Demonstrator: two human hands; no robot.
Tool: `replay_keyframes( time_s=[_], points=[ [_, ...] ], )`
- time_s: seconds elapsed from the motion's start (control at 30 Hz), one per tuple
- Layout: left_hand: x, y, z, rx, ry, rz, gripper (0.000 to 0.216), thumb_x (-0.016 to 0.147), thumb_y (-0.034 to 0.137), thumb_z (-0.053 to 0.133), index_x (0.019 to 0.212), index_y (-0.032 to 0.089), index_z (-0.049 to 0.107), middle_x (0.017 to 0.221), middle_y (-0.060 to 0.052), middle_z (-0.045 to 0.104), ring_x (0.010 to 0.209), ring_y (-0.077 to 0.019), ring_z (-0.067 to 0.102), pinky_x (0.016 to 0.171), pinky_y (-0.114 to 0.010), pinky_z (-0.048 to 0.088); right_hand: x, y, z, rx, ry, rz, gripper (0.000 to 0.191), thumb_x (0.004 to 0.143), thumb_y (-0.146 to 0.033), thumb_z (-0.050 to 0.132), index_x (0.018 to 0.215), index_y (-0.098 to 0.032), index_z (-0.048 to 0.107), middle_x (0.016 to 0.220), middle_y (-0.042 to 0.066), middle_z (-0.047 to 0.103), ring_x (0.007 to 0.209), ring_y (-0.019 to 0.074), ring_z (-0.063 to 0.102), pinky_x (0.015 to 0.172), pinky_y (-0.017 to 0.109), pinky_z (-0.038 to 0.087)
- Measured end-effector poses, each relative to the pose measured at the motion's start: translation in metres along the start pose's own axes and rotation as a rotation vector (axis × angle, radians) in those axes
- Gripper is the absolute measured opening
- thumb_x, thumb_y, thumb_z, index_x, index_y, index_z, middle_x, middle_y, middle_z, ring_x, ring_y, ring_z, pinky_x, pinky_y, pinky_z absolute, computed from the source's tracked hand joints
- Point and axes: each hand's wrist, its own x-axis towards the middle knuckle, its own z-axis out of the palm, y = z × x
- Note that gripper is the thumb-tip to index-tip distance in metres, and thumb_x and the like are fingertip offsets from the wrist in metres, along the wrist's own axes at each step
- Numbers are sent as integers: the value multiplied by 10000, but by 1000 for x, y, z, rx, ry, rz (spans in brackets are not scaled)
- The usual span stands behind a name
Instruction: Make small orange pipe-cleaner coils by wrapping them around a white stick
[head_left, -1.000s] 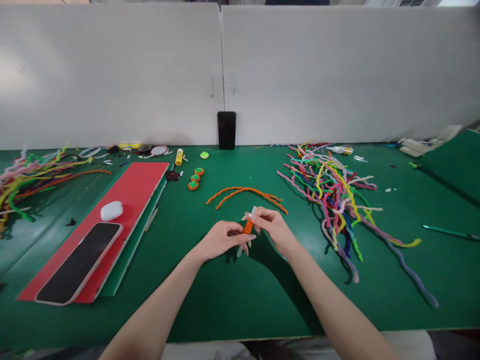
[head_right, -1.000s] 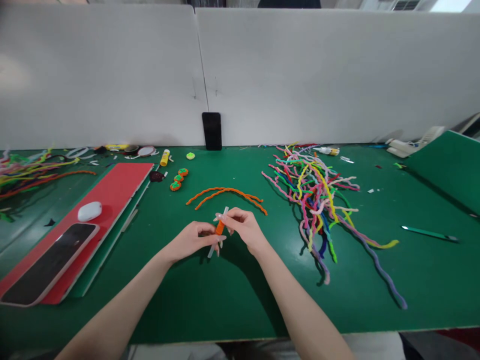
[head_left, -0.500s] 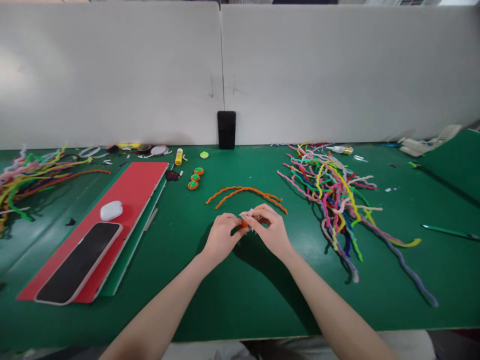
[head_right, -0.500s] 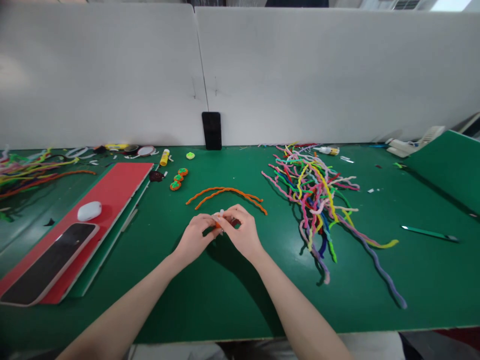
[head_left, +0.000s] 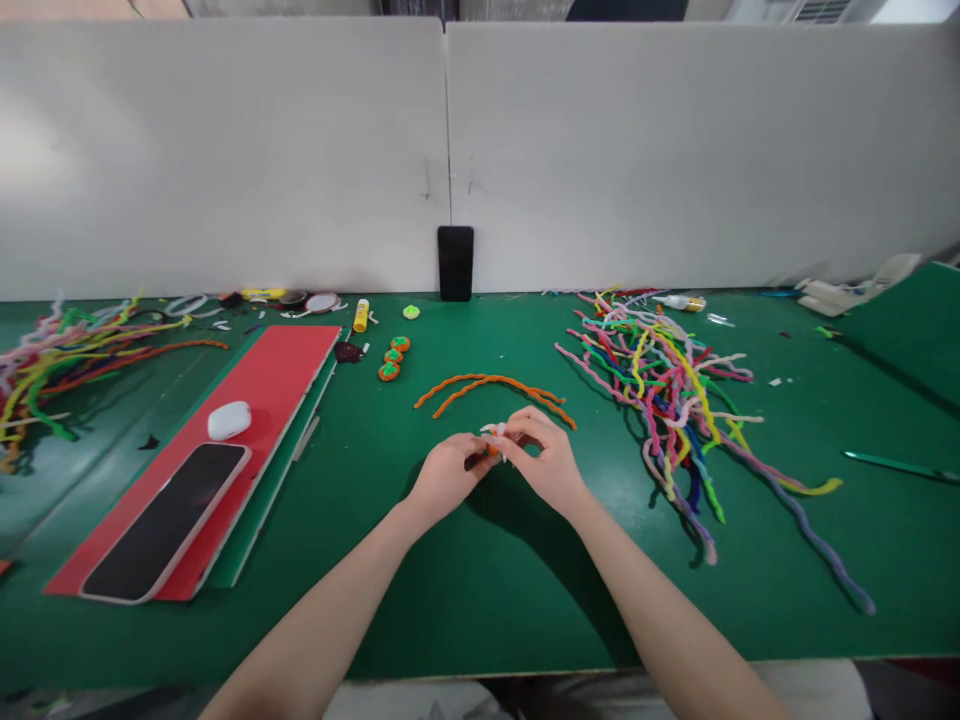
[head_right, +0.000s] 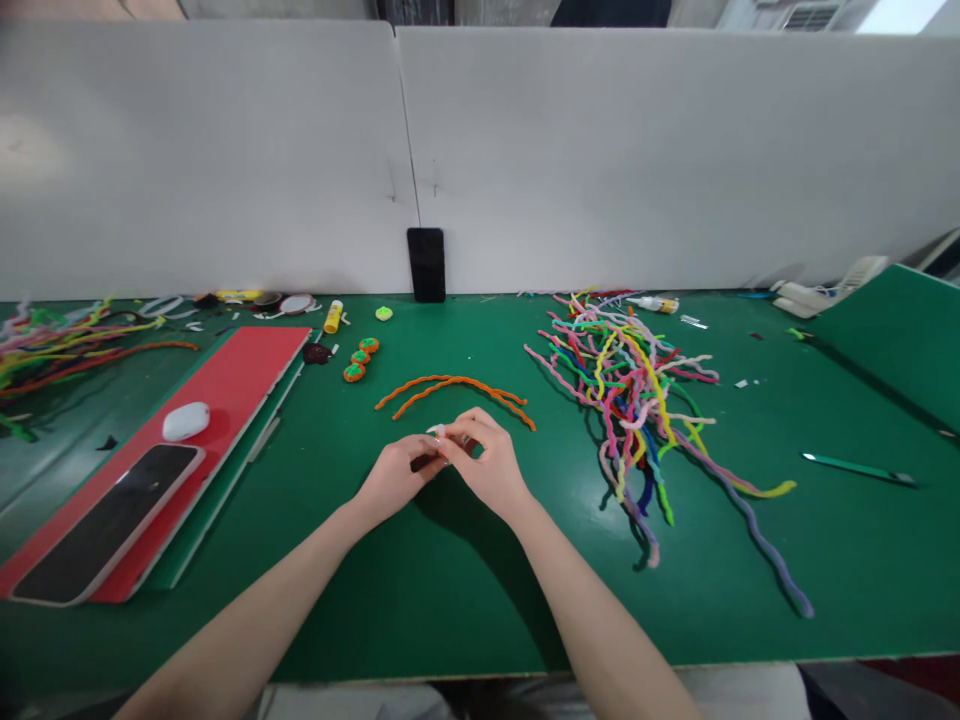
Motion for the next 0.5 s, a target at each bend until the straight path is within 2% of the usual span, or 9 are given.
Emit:
replay_keyframes(
  time_s=[0.2, 0.33, 0.5],
  points=[
    [1, 3, 4, -138, 7, -73, 176, 778, 263, 511, 668, 168, 611, 623, -8, 585, 560, -116, 482, 558, -227, 365, 3, 1, 3, 9, 31, 57, 133, 742, -317, 607, 672, -205, 620, 696, 22, 516, 609, 129, 502, 504, 249, 417],
    [1, 4, 5, -150, 52, -93, 192, 761, 251, 521, 606, 162, 590, 614, -7, 596, 569, -120, 500, 561, -228, 374, 2, 2, 5, -12, 10, 79, 137, 740, -325, 606, 687, -201, 633, 691, 26, 532, 621, 136, 503, 505, 247, 404],
    [0, 4, 6, -174, 70, -105, 151, 756, 235, 523, 651, 167, 609, 631, -1, 621, 570, -120, 522, 558, -223, 383, 1, 5, 6, -58, 16, 100, 155, 737, -339, 608, 701, -195, 651, 684, 25, 529, 596, 131, 489, 494, 247, 382]
  ],
)
